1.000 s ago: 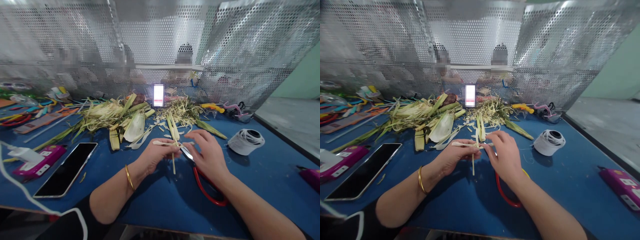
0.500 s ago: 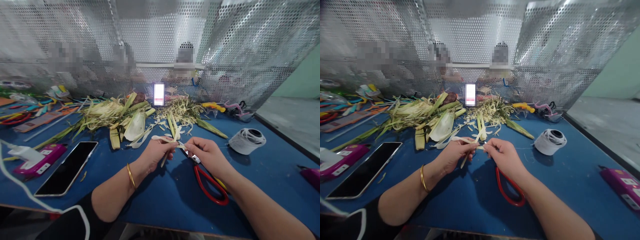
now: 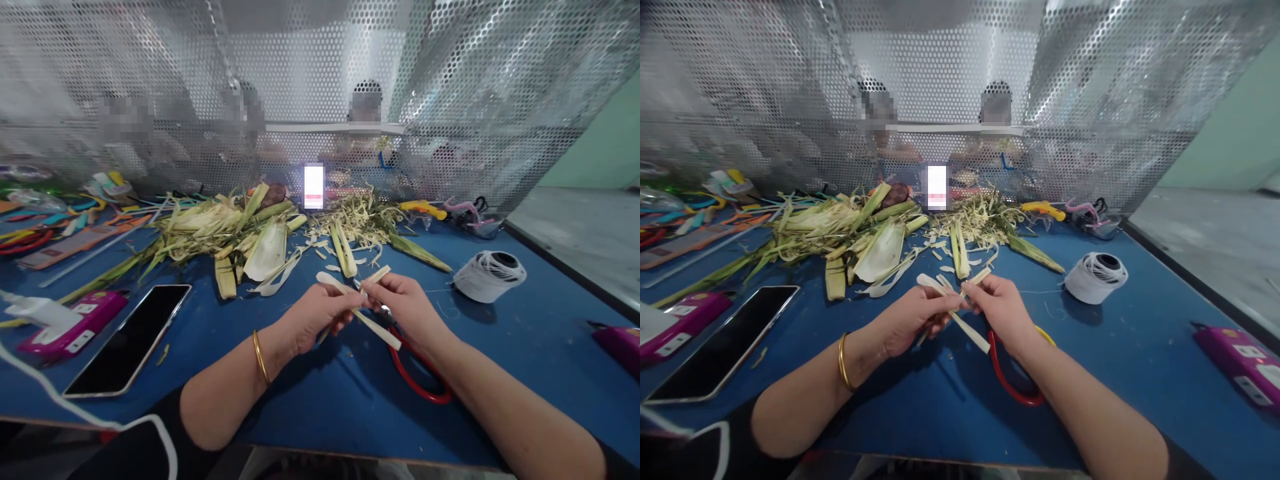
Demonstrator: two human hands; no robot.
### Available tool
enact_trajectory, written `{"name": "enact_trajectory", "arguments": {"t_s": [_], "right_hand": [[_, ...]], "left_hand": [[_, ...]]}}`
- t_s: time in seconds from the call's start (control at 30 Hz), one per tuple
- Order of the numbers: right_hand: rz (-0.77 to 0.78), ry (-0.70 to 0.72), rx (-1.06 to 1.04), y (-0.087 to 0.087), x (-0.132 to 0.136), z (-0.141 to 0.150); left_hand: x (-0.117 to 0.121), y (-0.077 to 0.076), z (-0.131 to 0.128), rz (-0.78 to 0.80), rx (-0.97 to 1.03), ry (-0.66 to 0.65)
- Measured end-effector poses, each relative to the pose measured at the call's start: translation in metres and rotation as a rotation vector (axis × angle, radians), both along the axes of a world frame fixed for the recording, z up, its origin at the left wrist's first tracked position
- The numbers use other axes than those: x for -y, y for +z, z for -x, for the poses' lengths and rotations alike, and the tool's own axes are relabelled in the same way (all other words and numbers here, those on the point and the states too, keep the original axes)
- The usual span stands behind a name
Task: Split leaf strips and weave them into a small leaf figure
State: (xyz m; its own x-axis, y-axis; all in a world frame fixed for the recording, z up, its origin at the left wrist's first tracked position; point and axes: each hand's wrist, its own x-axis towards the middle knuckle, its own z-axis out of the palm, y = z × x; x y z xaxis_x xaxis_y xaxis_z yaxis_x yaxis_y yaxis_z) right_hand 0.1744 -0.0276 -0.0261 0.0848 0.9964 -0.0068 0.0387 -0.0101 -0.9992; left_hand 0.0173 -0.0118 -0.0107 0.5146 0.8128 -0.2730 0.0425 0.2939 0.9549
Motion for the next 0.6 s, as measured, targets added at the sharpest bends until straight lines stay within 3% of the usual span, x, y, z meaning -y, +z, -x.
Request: {"name": "enact_trajectory", "arguments": {"t_s": [0.2,0.3,0.43,0.5,0.6], "right_hand": [[-0.070,-0.187,0.095,-0.004,-0.001,-0.002],[-0.107,-0.192,0.236,-0.004,-0.004,-0.007],[-0.381,-0.203,0.583,0.003,-0.004,-0.014],[-0.518,-0.128,0.730,0.007,-0.002,-0.013],[-0.506,0.107,0.762,0.008,0.003,-0.007]], "left_hand": [[-0.003,-0.004,-0.002,-0.050,0.018,-0.030],[-0.004,-0.004,-0.001,-0.053,-0.018,-0.032],[0.000,-0.001,0.000,-0.046,-0.111,-0.050],[0.003,-0.001,-0.002,-0.058,-0.151,-0.077],[0.007,-0.002,-0.007,-0.124,-0.163,-0.114]]}}
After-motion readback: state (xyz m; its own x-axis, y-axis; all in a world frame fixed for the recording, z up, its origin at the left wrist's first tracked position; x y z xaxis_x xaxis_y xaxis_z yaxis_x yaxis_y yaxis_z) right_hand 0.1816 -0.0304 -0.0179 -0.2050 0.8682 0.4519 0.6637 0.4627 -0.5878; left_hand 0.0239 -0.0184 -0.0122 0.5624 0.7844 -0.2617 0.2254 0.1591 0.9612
